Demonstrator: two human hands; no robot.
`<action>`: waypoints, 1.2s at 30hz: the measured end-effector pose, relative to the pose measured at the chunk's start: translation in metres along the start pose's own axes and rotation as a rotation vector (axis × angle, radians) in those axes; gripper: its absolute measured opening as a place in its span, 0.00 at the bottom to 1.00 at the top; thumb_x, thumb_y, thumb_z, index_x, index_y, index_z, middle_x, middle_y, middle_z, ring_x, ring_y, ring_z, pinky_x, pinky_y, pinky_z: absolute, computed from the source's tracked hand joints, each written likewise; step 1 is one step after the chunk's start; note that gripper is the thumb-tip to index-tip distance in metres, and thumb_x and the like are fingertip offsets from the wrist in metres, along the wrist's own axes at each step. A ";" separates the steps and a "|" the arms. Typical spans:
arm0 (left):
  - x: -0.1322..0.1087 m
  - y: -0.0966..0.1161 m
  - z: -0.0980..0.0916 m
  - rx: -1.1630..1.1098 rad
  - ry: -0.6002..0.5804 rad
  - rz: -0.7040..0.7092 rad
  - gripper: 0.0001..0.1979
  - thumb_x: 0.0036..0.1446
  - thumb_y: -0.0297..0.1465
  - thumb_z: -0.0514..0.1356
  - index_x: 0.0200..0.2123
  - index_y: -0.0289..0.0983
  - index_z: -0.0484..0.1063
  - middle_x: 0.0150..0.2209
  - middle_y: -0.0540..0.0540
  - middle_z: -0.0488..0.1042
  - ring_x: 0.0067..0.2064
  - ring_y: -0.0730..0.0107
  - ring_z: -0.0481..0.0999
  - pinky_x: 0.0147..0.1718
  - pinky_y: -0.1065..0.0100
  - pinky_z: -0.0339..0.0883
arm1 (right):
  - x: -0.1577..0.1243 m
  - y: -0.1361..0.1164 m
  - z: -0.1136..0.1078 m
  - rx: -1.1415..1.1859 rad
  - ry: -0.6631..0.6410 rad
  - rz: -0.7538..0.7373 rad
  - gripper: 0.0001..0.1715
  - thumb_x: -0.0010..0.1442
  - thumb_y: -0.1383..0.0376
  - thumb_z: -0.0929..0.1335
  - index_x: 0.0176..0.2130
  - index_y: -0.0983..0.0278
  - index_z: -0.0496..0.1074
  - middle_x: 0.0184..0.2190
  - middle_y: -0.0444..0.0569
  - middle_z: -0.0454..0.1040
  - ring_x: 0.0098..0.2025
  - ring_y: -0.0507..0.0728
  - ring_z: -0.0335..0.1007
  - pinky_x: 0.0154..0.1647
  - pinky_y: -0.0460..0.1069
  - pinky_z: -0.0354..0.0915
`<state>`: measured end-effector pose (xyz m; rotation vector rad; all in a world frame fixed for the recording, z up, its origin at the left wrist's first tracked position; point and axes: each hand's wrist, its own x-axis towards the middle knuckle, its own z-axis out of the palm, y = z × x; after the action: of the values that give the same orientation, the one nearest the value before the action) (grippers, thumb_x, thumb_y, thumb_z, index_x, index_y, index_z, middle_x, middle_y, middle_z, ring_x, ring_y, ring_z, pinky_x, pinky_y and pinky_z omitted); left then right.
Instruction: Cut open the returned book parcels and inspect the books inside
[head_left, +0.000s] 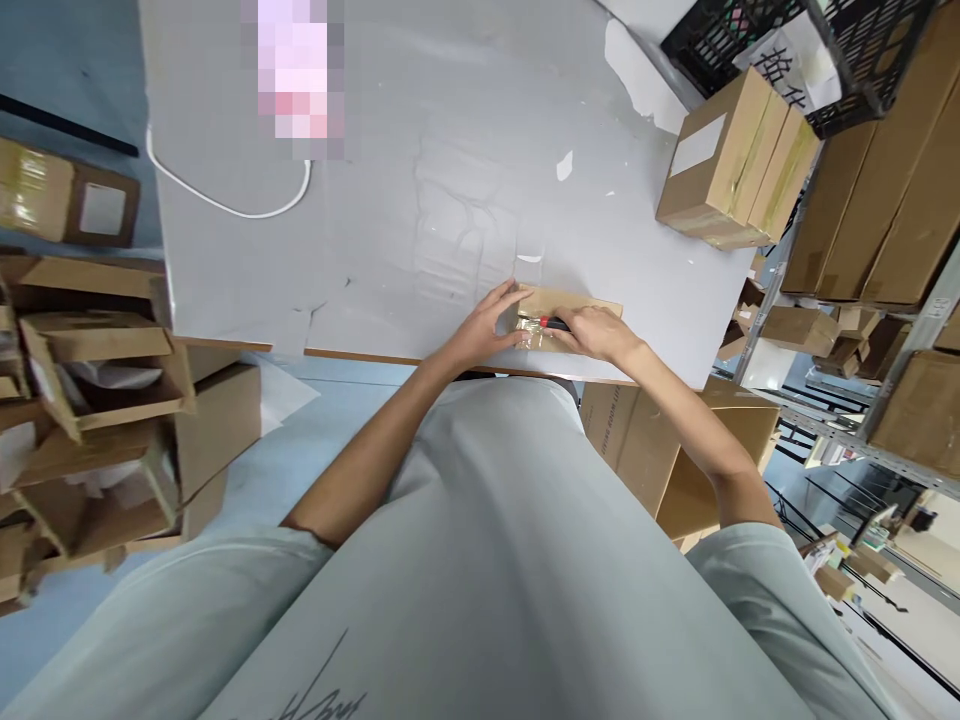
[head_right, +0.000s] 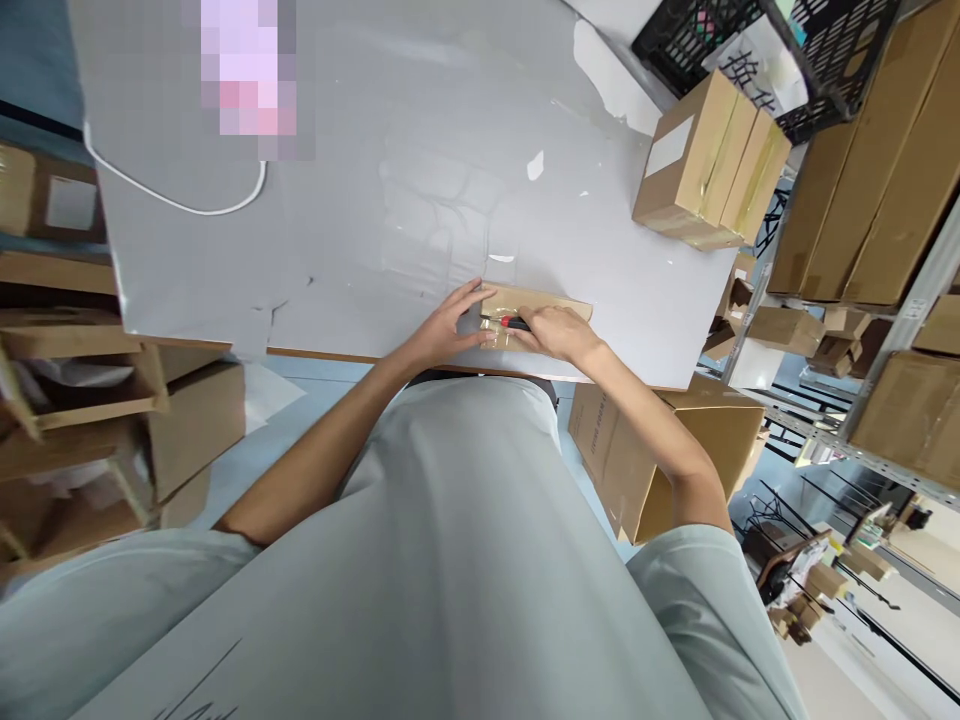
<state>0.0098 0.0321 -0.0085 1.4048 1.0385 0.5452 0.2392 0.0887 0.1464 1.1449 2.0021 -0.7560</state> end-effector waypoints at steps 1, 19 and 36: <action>0.000 0.000 0.001 -0.006 0.004 -0.001 0.50 0.65 0.66 0.65 0.80 0.46 0.65 0.85 0.35 0.53 0.85 0.40 0.54 0.82 0.42 0.52 | 0.001 0.000 -0.002 -0.008 -0.022 -0.002 0.35 0.85 0.45 0.58 0.67 0.67 0.75 0.56 0.66 0.87 0.57 0.71 0.85 0.52 0.55 0.69; 0.003 -0.001 0.002 -0.054 0.013 -0.006 0.50 0.64 0.65 0.66 0.80 0.47 0.66 0.84 0.36 0.55 0.84 0.41 0.57 0.80 0.44 0.59 | 0.002 -0.002 -0.009 -0.001 -0.071 0.043 0.33 0.86 0.47 0.60 0.67 0.68 0.76 0.57 0.67 0.86 0.59 0.71 0.85 0.53 0.55 0.70; 0.004 -0.002 0.002 -0.066 0.027 -0.013 0.50 0.63 0.65 0.68 0.80 0.48 0.67 0.83 0.38 0.58 0.84 0.41 0.57 0.81 0.44 0.56 | 0.004 0.002 -0.012 -0.024 -0.067 -0.008 0.33 0.86 0.47 0.59 0.65 0.67 0.78 0.54 0.66 0.88 0.55 0.70 0.86 0.49 0.54 0.69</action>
<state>0.0126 0.0343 -0.0122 1.3350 1.0418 0.5854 0.2364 0.1008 0.1495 1.0847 1.9559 -0.7620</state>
